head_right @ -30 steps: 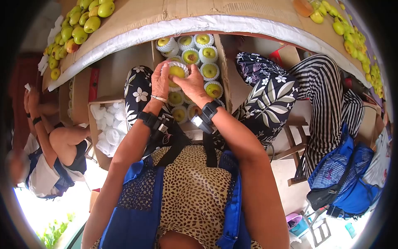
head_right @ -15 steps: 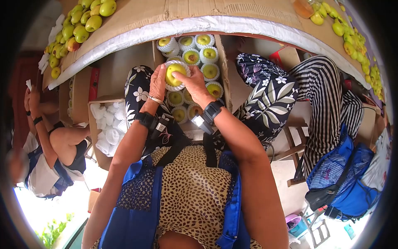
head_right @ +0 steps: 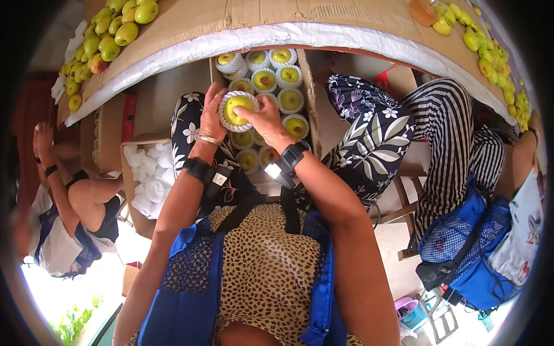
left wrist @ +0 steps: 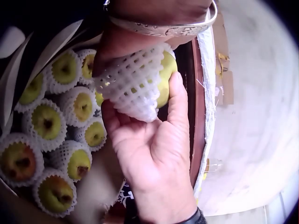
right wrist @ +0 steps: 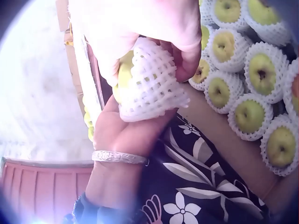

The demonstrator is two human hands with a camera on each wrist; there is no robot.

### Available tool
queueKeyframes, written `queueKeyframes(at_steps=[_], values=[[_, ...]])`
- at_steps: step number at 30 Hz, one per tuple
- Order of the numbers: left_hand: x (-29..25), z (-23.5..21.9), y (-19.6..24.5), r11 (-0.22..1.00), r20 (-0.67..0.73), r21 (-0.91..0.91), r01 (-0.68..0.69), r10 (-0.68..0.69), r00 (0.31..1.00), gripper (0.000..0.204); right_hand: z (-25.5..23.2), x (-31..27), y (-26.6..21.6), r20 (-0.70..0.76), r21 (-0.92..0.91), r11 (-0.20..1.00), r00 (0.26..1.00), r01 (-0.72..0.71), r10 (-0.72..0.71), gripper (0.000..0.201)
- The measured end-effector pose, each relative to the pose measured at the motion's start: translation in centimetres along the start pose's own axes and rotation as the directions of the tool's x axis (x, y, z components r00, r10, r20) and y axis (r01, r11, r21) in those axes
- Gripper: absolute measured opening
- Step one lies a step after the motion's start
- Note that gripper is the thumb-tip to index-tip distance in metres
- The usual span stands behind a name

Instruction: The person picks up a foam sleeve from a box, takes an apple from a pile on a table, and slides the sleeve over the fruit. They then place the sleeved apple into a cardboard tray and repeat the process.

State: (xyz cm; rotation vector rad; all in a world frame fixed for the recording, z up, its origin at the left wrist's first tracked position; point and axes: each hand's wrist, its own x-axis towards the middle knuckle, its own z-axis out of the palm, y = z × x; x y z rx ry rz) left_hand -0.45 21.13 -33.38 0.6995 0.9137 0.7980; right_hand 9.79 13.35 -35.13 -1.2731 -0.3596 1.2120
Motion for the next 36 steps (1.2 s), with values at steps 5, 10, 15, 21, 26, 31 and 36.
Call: queueKeyframes(at_steps=[5, 10, 15, 21, 26, 31, 36], values=[[1.4, -1.2, -0.3, 0.982, 0.257, 0.171, 0.081, -0.124, 0.958, 0.038, 0.1, 0.0, -0.5, 0.027, 0.182, 0.981, 0.997, -0.072, 0.068, 0.035], [2.2, -1.5, -1.9, 0.986, 0.18, 0.093, 0.141, -0.156, 0.971, 0.044, -0.5, 0.9, -0.5, 0.046, 0.116, 0.985, 0.991, -0.128, 0.123, 0.035], [2.4, 0.1, 0.9, 0.973, -0.029, 0.149, 0.176, -0.174, 0.984, 0.063, -1.8, 5.1, -1.4, -0.036, 0.14, 0.988, 0.997, -0.068, 0.073, 0.042], [-1.5, -2.0, 5.7, 0.955, 0.296, 0.144, 0.259, -0.291, 0.91, 0.047, -4.8, 14.9, -0.2, -0.414, -0.231, 0.973, 0.904, 0.005, -0.103, 0.061], [-5.4, -3.1, 8.1, 0.955, 0.263, 0.156, 0.251, -0.285, 0.922, 0.039, -4.6, 18.7, 0.6, -0.303, -0.632, 0.775, 0.914, 0.018, -0.268, 0.054], [-6.2, -3.8, 7.7, 0.955, 0.196, 0.138, 0.264, -0.287, 0.938, 0.037, -3.8, 18.9, 1.3, -0.247, -0.78, 0.625, 0.907, 0.023, -0.342, 0.052], [-5.8, -4.1, 7.1, 0.949, 0.124, 0.066, 0.308, -0.314, 0.941, 0.031, -3.5, 18.9, 1.9, -0.211, -0.833, 0.552, 0.91, 0.023, -0.357, 0.051]])
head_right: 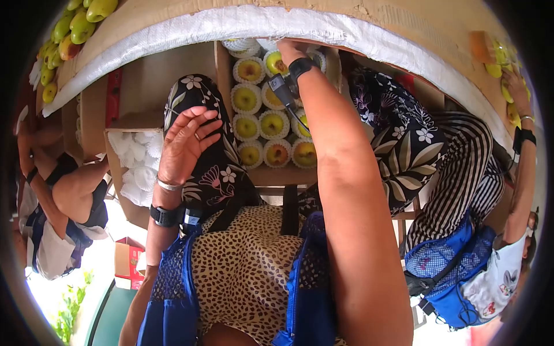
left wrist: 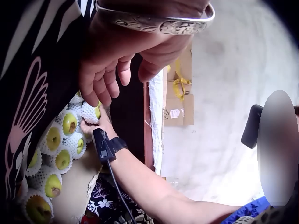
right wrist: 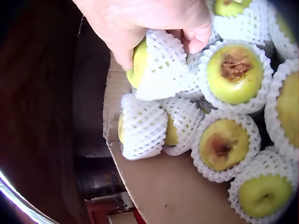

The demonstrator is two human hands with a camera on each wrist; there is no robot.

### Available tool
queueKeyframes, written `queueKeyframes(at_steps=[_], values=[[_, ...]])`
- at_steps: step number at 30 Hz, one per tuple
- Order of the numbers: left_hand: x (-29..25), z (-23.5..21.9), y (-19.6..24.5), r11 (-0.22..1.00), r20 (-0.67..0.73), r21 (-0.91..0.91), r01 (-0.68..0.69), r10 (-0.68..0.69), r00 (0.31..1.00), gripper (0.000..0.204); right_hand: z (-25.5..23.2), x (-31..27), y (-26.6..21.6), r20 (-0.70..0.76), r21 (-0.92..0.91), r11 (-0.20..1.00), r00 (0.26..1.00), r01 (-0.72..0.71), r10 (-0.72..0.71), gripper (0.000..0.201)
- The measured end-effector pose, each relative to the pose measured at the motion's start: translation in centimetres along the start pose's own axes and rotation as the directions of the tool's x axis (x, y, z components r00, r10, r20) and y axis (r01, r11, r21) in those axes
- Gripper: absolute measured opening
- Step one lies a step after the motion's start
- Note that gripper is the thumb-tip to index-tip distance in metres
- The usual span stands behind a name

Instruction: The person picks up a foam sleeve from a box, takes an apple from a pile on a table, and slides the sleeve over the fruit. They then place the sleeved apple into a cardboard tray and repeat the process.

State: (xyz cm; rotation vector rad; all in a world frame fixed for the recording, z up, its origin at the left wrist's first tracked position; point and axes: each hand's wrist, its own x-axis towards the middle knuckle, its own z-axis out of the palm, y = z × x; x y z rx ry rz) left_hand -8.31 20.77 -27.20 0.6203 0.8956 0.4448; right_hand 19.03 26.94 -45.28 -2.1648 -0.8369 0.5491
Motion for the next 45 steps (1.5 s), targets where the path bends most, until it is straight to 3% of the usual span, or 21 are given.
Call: queueKeyframes(at_steps=[17, 20, 22, 24, 25, 26, 27, 28, 29, 30, 32, 33, 35, 36, 37, 38, 39, 40, 42, 44, 45], values=[[-0.3, -1.0, 0.3, 0.999, 0.009, -0.036, -0.015, 0.015, 1.0, 0.027, -1.9, 0.2, -0.6, 0.066, 0.003, 1.0, 0.998, 0.015, -0.015, 0.046], [-1.7, -3.7, 1.7, 0.989, -0.067, 0.047, -0.142, 0.145, 0.987, 0.027, -3.2, 0.0, -0.5, 0.116, 0.092, 0.995, 0.993, -0.026, 0.015, 0.045], [-2.8, -8.1, 2.2, 0.963, -0.142, 0.027, -0.267, 0.268, 0.953, 0.027, -4.6, -1.4, -0.8, 0.171, 0.213, 0.972, 0.983, -0.098, 0.062, 0.045], [-4.0, -12.4, 2.1, 0.937, -0.351, 0.089, -0.339, 0.348, 0.869, 0.031, -6.1, -3.3, -0.6, 0.173, 0.473, 0.873, 0.984, -0.117, 0.038, 0.047], [-4.2, -14.5, 1.5, 0.926, -0.501, 0.288, -0.245, 0.364, 0.785, 0.035, -5.2, -3.4, 1.5, 0.175, 0.487, 0.843, 0.971, -0.23, 0.163, 0.042], [-4.0, -17.2, 0.5, 0.883, -0.623, 0.456, -0.114, 0.408, 0.668, 0.04, -6.5, -4.6, 1.4, 0.271, 0.187, 0.936, 0.932, -0.298, 0.243, 0.035], [-3.9, -22.7, -1.6, 0.575, -0.459, 0.816, 0.054, 0.588, 0.666, 0.045, -6.8, -6.4, 1.5, 0.32, 0.199, 0.948, 0.931, -0.247, 0.175, 0.035], [-3.7, -27.3, -4.0, 0.122, -0.235, 0.97, 0.209, 0.678, 0.696, 0.05, -7.3, -8.2, 0.7, 0.407, 0.135, 0.965, 0.9, -0.226, 0.153, 0.032], [-3.6, -28.2, -5.6, 0.142, -0.245, 0.969, 0.2, 0.597, 0.764, 0.054, -7.5, -10.1, 0.6, 0.522, 0.087, 0.944, 0.821, -0.318, 0.229, 0.026], [-3.7, -28.6, -7.0, 0.162, -0.251, 0.967, 0.195, 0.504, 0.827, 0.059, -8.6, -11.8, -0.1, 0.695, 0.022, 0.945, 0.684, -0.326, 0.22, 0.031], [-2.6, -28.5, -9.1, 0.528, -0.502, 0.764, 0.371, 0.124, 0.856, 0.064, -7.6, -15.2, 0.4, 0.801, -0.017, 0.963, 0.572, -0.27, 0.174, 0.038], [-2.0, -28.5, -9.6, 0.646, -0.549, 0.599, 0.473, -0.097, 0.83, 0.066, -7.5, -16.9, 0.2, 0.818, -0.007, 0.972, 0.558, -0.233, 0.14, 0.038], [-1.4, -29.2, -9.7, 0.317, -0.499, 0.849, 0.422, 0.224, 0.837, 0.061, -8.2, -19.3, -1.9, 0.859, -0.004, 0.991, 0.508, -0.131, 0.07, 0.036], [-1.3, -29.5, -9.7, 0.12, -0.425, 0.904, 0.411, 0.368, 0.827, 0.059, -6.4, -20.3, -0.2, 0.85, 0.025, 0.995, 0.526, -0.093, 0.028, 0.035], [-1.1, -29.3, -9.6, 0.187, -0.469, 0.882, 0.432, 0.424, 0.775, 0.048, -5.9, -21.1, 0.1, 0.846, 0.069, 0.992, 0.534, -0.109, 0.0, 0.036], [-1.3, -29.1, -9.3, 0.173, -0.438, 0.897, 0.408, 0.491, 0.754, 0.046, -5.6, -21.7, 0.5, 0.839, 0.113, 0.986, 0.543, -0.126, -0.027, 0.038], [-1.8, -27.7, -8.3, 0.157, -0.401, 0.911, 0.382, 0.555, 0.728, 0.043, -6.3, -21.9, -0.2, 0.869, 0.052, 0.991, 0.495, -0.126, 0.018, 0.042], [-2.3, -26.6, -7.4, 0.14, -0.362, 0.924, 0.355, 0.618, 0.698, 0.041, -5.9, -22.0, 0.0, 0.865, 0.052, 0.996, 0.501, -0.066, -0.012, 0.046], [-3.1, -26.2, -7.1, 0.181, -0.338, 0.939, 0.292, 0.631, 0.698, 0.035, -5.1, -22.3, 0.5, 0.83, 0.102, 0.995, 0.553, -0.011, -0.079, 0.049], [-3.4, -27.1, -7.5, 0.197, -0.258, 0.966, 0.169, 0.667, 0.699, 0.032, -5.7, -22.3, 0.5, 0.83, 0.166, 0.982, 0.551, -0.095, -0.087, 0.048], [-3.7, -26.7, -7.4, 0.26, -0.288, 0.955, 0.143, 0.691, 0.663, 0.03, -6.6, -22.1, 0.0, 0.826, 0.195, 0.971, 0.557, -0.136, -0.088, 0.048]])
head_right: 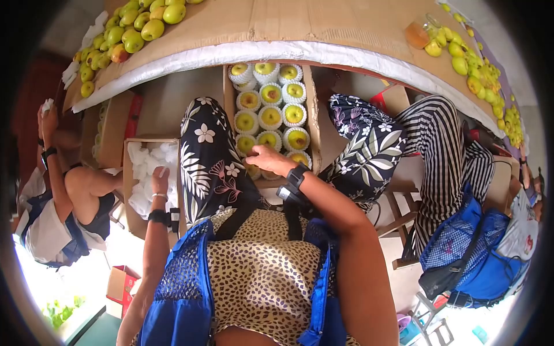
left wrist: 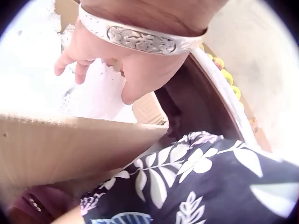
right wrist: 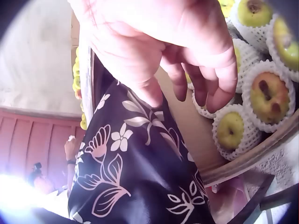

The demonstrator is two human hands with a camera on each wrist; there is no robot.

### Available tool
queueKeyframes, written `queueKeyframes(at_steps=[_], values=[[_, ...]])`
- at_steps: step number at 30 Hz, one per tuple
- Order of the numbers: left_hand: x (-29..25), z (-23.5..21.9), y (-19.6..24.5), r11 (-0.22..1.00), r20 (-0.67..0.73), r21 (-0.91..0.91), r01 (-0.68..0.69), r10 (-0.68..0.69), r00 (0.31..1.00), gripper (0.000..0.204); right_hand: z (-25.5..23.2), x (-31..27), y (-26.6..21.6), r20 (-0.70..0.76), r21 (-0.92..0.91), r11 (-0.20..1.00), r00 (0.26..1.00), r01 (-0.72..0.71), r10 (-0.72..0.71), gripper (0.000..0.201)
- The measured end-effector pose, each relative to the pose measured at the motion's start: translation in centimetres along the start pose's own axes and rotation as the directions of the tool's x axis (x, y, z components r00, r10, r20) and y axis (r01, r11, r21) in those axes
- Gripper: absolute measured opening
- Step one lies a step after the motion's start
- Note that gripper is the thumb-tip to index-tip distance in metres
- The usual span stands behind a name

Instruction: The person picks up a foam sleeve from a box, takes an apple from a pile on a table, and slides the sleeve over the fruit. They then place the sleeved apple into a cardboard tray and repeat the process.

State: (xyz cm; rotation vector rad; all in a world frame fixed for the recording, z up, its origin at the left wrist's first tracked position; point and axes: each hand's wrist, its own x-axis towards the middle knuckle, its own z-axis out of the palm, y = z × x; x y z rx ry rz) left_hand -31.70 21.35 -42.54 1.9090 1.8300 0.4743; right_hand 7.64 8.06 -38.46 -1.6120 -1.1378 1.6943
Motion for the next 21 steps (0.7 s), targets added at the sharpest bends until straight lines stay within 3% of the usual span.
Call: queueKeyframes(at_steps=[3, 5, 7, 9, 10, 12, 13, 16, 20, 21], values=[[-1.4, -2.1, 3.1, 0.981, -0.165, -0.182, 0.073, -0.104, 0.981, 0.025, -0.7, -1.5, -1.5, -0.066, 0.091, 0.995, 0.997, -0.043, 0.049, 0.045], [-2.2, -3.3, 5.3, 0.957, -0.322, -0.273, 0.097, -0.186, 0.928, 0.023, -0.9, -1.8, -2.1, -0.103, 0.205, 0.978, 0.992, -0.046, 0.069, 0.043], [-1.8, -4.0, 5.9, 0.905, -0.235, -0.426, 0.008, -0.119, 0.965, 0.024, -0.9, -1.2, -2.4, -0.138, 0.248, 0.968, 0.989, -0.022, 0.058, 0.04], [-3.3, -6.5, 14.3, 0.61, -0.043, -0.79, 0.058, -0.15, 0.988, 0.022, -0.8, -0.7, -3.2, -0.179, 0.277, 0.956, 0.983, 0.095, -0.046, 0.034], [-4.0, -7.1, 17.3, 0.495, 0.019, -0.868, 0.026, -0.02, 1.0, 0.021, -0.4, -0.9, -4.7, -0.176, 0.322, 0.934, 0.979, 0.152, -0.099, 0.033], [-4.5, -7.4, 21.8, 0.195, 0.228, -0.962, 0.192, 0.178, 0.957, 0.019, 0.2, -2.9, -8.5, -0.202, 0.409, 0.878, 0.963, 0.249, -0.178, 0.03], [-4.4, -7.4, 23.7, 0.035, 0.367, -0.928, 0.371, 0.266, 0.892, 0.017, 0.3, -3.4, -9.4, -0.146, 0.51, 0.816, 0.963, 0.271, -0.229, 0.029], [-4.9, -6.1, 27.2, 0.129, 0.425, -0.905, 0.405, 0.284, 0.859, 0.012, 1.4, -5.3, -13.1, -0.193, 0.589, 0.712, 0.922, 0.382, -0.336, 0.029], [-5.6, -3.9, 27.9, 0.26, 0.48, -0.872, 0.414, 0.293, 0.827, 0.014, 1.4, -5.4, -11.4, -0.224, 0.469, 0.757, 0.891, 0.454, -0.395, 0.028], [-5.6, -3.4, 27.7, 0.299, 0.492, -0.861, 0.411, 0.282, 0.824, 0.014, 1.5, -5.4, -11.2, -0.253, 0.537, 0.726, 0.903, 0.429, -0.346, 0.027]])
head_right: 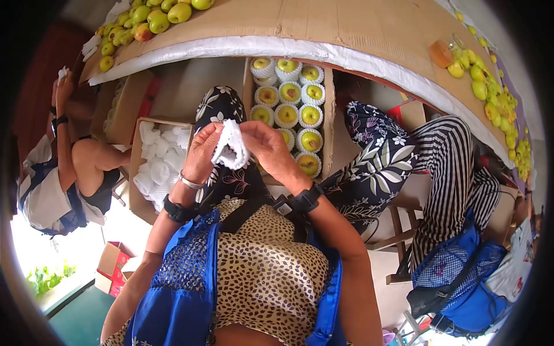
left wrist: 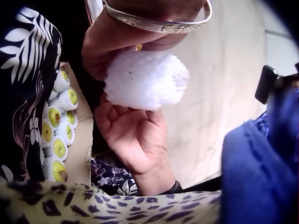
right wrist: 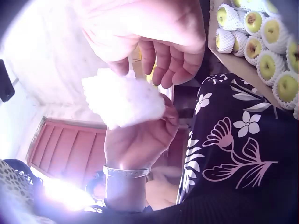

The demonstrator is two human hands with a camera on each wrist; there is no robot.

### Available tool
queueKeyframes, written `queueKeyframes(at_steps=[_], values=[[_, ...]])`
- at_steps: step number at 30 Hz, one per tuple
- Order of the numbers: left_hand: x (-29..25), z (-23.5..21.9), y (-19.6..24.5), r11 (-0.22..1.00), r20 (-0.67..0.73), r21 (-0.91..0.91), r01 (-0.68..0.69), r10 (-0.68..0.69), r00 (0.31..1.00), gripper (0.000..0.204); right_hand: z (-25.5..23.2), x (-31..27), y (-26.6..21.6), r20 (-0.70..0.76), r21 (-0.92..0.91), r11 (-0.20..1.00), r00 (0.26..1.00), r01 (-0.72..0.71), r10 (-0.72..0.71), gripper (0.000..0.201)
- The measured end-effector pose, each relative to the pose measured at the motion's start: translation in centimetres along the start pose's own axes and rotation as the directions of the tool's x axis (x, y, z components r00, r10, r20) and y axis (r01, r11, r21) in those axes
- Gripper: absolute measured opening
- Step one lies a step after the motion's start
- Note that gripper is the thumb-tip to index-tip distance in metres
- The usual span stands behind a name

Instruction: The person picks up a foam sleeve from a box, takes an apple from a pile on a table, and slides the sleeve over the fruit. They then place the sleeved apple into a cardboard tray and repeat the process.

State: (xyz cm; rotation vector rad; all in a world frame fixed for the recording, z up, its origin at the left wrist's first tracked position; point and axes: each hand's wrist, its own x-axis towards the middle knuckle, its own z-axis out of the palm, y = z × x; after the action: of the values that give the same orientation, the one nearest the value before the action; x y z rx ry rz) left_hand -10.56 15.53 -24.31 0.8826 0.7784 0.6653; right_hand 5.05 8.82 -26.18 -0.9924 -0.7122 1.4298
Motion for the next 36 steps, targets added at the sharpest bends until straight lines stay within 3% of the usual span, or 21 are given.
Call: queueKeyframes(at_steps=[2, 4, 5, 7, 10, 12, 13, 14, 16, 18, 19, 20, 22, 23, 24, 25, 26, 28, 30, 33, 36], values=[[0.1, 0.4, -0.4, 0.99, -0.074, 0.127, -0.066, 0.076, 0.994, 0.018, 0.0, -0.4, 0.1, -0.086, 0.154, 0.987, 0.994, -0.049, 0.063, 0.024], [0.1, 0.7, -0.2, 0.984, -0.11, 0.163, -0.076, 0.095, 0.989, 0.02, 0.0, -0.5, 0.1, -0.036, 0.087, 0.996, 0.999, 0.004, 0.0, 0.024], [-0.1, 0.3, -0.1, 0.972, -0.074, 0.237, -0.015, 0.033, 0.997, 0.023, 0.0, -0.5, 0.1, -0.012, 0.056, 0.998, 0.999, 0.033, -0.033, 0.024], [0.2, 0.4, -0.7, 0.978, -0.084, 0.205, -0.026, 0.044, 0.995, 0.025, 0.1, -0.1, 0.6, 0.025, 0.016, 0.994, 0.994, 0.107, -0.107, 0.023], [0.1, 1.3, -0.3, 0.981, -0.1, 0.194, 0.02, 0.0, 0.995, 0.032, 0.0, -0.1, 1.1, -0.018, -0.119, 0.989, 0.996, 0.088, -0.09, 0.019], [0.4, 0.0, -0.8, 0.958, -0.01, 0.285, 0.031, -0.029, 1.0, 0.035, 0.1, -0.4, 1.8, -0.058, -0.029, 0.999, 0.998, 0.016, -0.018, 0.018], [0.2, 0.5, -0.2, 0.947, -0.058, 0.305, 0.098, -0.084, 0.995, 0.038, -0.2, -0.4, 2.0, -0.077, 0.008, 1.0, 0.997, -0.011, 0.011, 0.018], [0.8, -1.1, -1.5, 0.93, -0.032, 0.365, 0.041, -0.031, 0.999, 0.038, -0.5, -0.2, 2.2, -0.085, 0.039, 0.999, 0.996, -0.029, 0.033, 0.018], [1.4, -2.1, -2.5, 0.881, -0.022, 0.47, 0.047, -0.042, 0.999, 0.035, -0.3, -0.4, 1.1, -0.072, 0.332, 0.923, 0.971, -0.193, 0.229, 0.019], [1.3, -1.9, -3.2, 0.913, 0.075, 0.409, -0.014, -0.018, 0.997, 0.03, -0.6, -0.2, 1.1, -0.04, 0.414, 0.889, 0.971, -0.197, 0.234, 0.02], [1.0, -1.0, -2.1, 0.93, 0.1, 0.361, 0.063, -0.105, 0.989, 0.028, -0.8, -0.2, 1.0, -0.019, 0.418, 0.891, 0.979, -0.175, 0.201, 0.019], [1.4, -1.0, -2.9, 0.891, 0.121, 0.443, -0.099, 0.05, 0.991, 0.028, -0.9, -0.3, 1.1, -0.002, 0.427, 0.891, 0.985, -0.157, 0.174, 0.018], [1.1, -0.4, -2.5, 0.866, 0.072, 0.482, -0.134, 0.113, 0.991, 0.027, -1.4, 0.1, 1.6, -0.094, 0.224, 0.974, 0.993, -0.045, 0.067, 0.014], [1.1, -0.1, -2.2, 0.774, 0.019, 0.601, -0.199, 0.234, 0.972, 0.028, -1.6, 0.3, 1.5, -0.154, 0.078, 0.997, 0.988, 0.02, -0.007, 0.013], [0.7, 0.8, -0.6, 0.772, -0.075, 0.61, -0.179, 0.282, 0.957, 0.031, -1.8, 0.6, 1.3, -0.207, -0.068, 0.995, 0.975, 0.071, -0.083, 0.012], [0.3, 1.2, 0.5, 0.716, -0.071, 0.676, -0.173, 0.298, 0.952, 0.035, -2.0, 0.9, 0.2, -0.263, -0.459, 0.886, 0.944, 0.061, -0.201, 0.012], [0.1, 1.5, 1.3, 0.656, -0.063, 0.736, -0.166, 0.31, 0.949, 0.039, -1.7, 0.9, -0.9, -0.263, -0.565, 0.824, 0.936, 0.046, -0.233, 0.013], [-0.4, 2.7, 1.7, 0.47, 0.191, 0.817, -0.334, 0.326, 0.926, 0.051, -1.2, 0.8, -2.5, -0.25, -0.749, 0.662, 0.923, 0.007, -0.293, 0.013], [-0.3, 3.7, 1.1, 0.296, 0.335, 0.834, -0.466, 0.401, 0.853, 0.058, -0.9, 1.1, -1.7, -0.239, -0.602, 0.794, 0.928, 0.089, -0.285, 0.014], [-0.1, 3.3, 0.9, 0.575, 0.23, 0.731, -0.367, 0.298, 0.926, 0.051, -0.9, 1.3, -1.1, -0.223, -0.312, 0.935, 0.944, 0.168, -0.244, 0.017], [-0.4, 2.5, 1.6, 0.664, 0.179, 0.691, -0.285, 0.224, 0.958, 0.044, -0.7, 0.4, -2.0, -0.132, -0.558, 0.828, 0.978, 0.062, -0.162, 0.016]])
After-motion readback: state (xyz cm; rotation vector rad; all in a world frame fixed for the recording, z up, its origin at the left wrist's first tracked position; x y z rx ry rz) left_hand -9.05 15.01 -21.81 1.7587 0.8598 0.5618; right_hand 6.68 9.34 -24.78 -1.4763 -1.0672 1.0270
